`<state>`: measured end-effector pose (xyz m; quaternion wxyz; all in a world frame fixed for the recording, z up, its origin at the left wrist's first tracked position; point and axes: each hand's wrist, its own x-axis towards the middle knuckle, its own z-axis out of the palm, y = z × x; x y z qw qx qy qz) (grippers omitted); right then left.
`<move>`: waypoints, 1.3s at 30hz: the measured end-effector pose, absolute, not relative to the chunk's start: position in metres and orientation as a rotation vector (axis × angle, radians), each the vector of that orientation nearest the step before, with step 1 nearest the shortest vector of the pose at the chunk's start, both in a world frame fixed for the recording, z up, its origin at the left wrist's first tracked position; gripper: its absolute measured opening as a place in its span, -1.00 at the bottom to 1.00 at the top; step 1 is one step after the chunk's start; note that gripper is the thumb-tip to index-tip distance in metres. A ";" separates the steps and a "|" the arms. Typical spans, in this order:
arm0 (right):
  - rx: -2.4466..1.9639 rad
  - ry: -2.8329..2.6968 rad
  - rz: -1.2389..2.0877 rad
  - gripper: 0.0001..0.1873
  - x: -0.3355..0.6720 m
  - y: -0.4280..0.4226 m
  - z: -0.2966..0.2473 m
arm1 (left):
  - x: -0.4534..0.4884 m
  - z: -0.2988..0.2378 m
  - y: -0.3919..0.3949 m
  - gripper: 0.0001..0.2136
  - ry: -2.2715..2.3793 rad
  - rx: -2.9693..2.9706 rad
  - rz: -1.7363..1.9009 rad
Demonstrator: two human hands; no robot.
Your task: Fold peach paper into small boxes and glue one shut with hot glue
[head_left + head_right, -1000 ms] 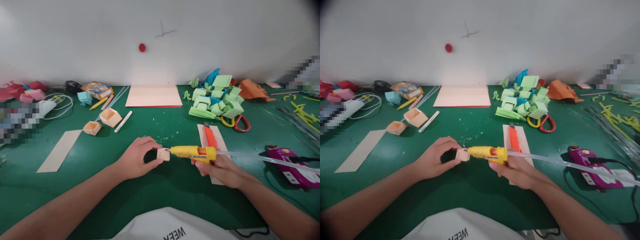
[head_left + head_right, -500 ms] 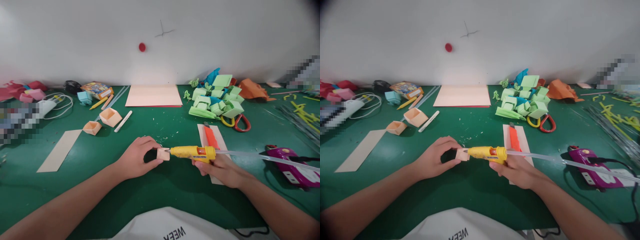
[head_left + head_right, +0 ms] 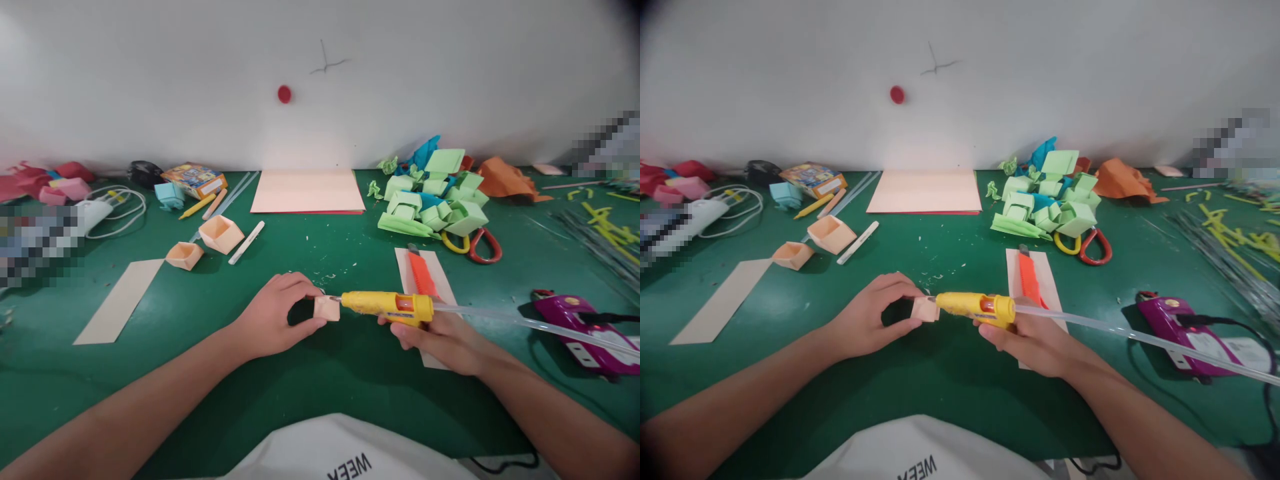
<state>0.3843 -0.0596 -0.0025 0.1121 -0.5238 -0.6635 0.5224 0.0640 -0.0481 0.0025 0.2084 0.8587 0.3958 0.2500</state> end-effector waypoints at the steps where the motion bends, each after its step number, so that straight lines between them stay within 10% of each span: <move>1: -1.525 -1.960 1.520 -0.38 0.384 -0.059 -0.003 | 0.064 0.003 -0.048 -0.71 1.104 2.387 0.694; 39: -1.460 -2.013 1.473 -0.41 0.384 -0.058 -0.004 | 0.065 0.003 -0.047 -0.72 1.112 2.385 0.685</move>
